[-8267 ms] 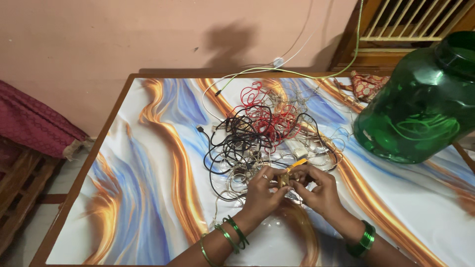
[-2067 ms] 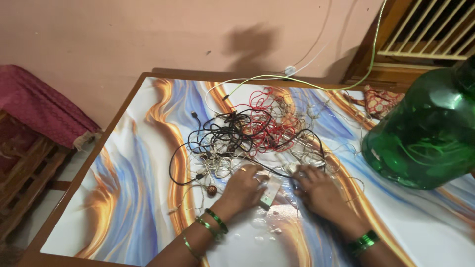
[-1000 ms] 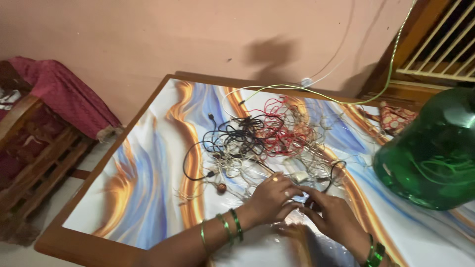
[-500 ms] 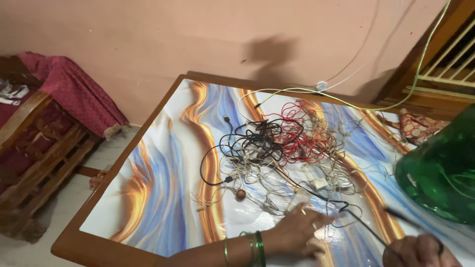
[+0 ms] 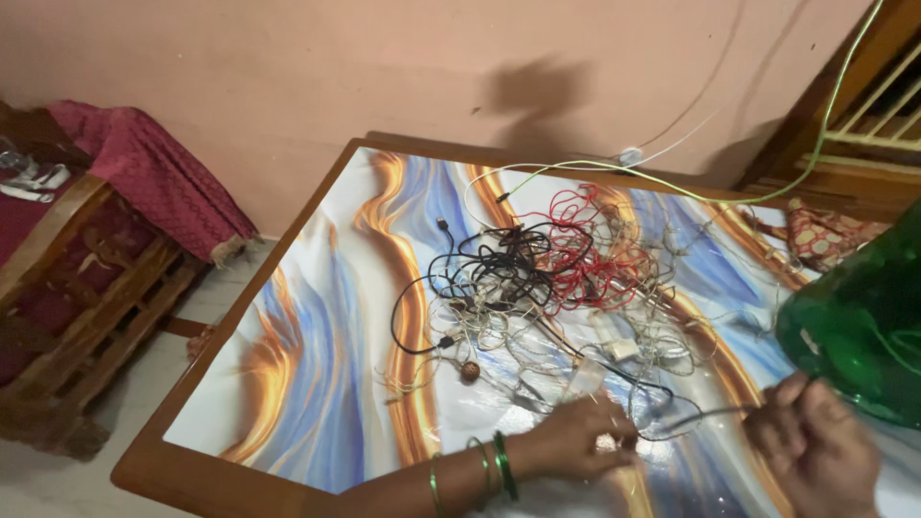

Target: The person untangles and separates a pile of mixed cables and cords on a table. They pick up individual cables, pull them apart, and place them back on the table, gradually reducing the tangle.

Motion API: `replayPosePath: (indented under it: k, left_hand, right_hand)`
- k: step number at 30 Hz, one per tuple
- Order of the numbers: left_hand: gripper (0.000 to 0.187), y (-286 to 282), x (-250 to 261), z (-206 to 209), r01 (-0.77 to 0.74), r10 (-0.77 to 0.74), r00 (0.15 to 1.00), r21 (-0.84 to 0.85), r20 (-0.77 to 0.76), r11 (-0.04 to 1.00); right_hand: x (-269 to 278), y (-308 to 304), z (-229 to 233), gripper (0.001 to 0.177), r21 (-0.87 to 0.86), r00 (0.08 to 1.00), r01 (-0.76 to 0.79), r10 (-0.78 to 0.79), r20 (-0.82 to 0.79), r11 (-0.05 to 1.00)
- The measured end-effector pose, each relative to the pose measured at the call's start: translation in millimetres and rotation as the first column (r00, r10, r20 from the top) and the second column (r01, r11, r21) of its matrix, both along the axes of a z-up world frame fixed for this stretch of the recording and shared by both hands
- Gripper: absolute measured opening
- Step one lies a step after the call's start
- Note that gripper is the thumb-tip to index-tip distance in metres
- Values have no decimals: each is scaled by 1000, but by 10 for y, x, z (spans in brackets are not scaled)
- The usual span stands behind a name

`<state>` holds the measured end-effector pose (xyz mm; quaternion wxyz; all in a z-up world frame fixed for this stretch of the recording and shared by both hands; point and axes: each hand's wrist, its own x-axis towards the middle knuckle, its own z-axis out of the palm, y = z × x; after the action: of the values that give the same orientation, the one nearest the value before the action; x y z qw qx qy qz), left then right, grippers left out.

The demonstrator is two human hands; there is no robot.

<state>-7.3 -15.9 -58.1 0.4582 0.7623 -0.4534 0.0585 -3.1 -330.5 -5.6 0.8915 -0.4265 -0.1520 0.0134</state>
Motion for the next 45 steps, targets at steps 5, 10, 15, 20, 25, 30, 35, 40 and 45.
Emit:
replayPosePath:
  k: [5, 10, 15, 20, 25, 30, 35, 40, 45]
  left_hand:
    - [23, 514, 329, 493, -460, 325, 777, 134, 539, 878]
    - [23, 1062, 516, 935, -555, 486, 712, -18, 507, 832]
    - [9, 1420, 589, 1034, -646, 616, 676, -76, 405, 759]
    - [12, 1067, 520, 882, -489, 535, 810, -225, 241, 842]
    - [7, 540, 127, 797, -325, 392, 878, -258, 275, 910]
    - [13, 429, -69, 741, -282, 308, 898, -128, 315, 951]
    - [15, 419, -16, 672, -291, 307, 875, -100, 374, 951]
    - [15, 382, -32, 566, -281, 279, 871, -57, 404, 958]
    - [18, 486, 246, 456, -374, 350, 867, -1, 355, 928]
  right_hand:
    - [351, -581, -18, 29, -97, 916, 368, -379, -133, 925]
    - [524, -1113, -304, 28, -451, 771, 527, -628, -104, 721]
    - [670, -1438, -386, 35, -896, 696, 371, -712, 94, 245]
    - [604, -842, -309, 47, -876, 742, 294, -486, 462, -382]
    - [201, 444, -350, 72, -779, 808, 585, -246, 535, 225]
    - [-228, 843, -206, 47, -911, 946, 227, 144, 290, 345]
    - [-270, 831, 4, 41, -889, 982, 121, 77, 172, 442]
    - [-266, 910, -17, 21, -886, 868, 443, 182, 462, 137]
    - [-117, 188, -14, 22, -873, 870, 467, -247, 427, 136]
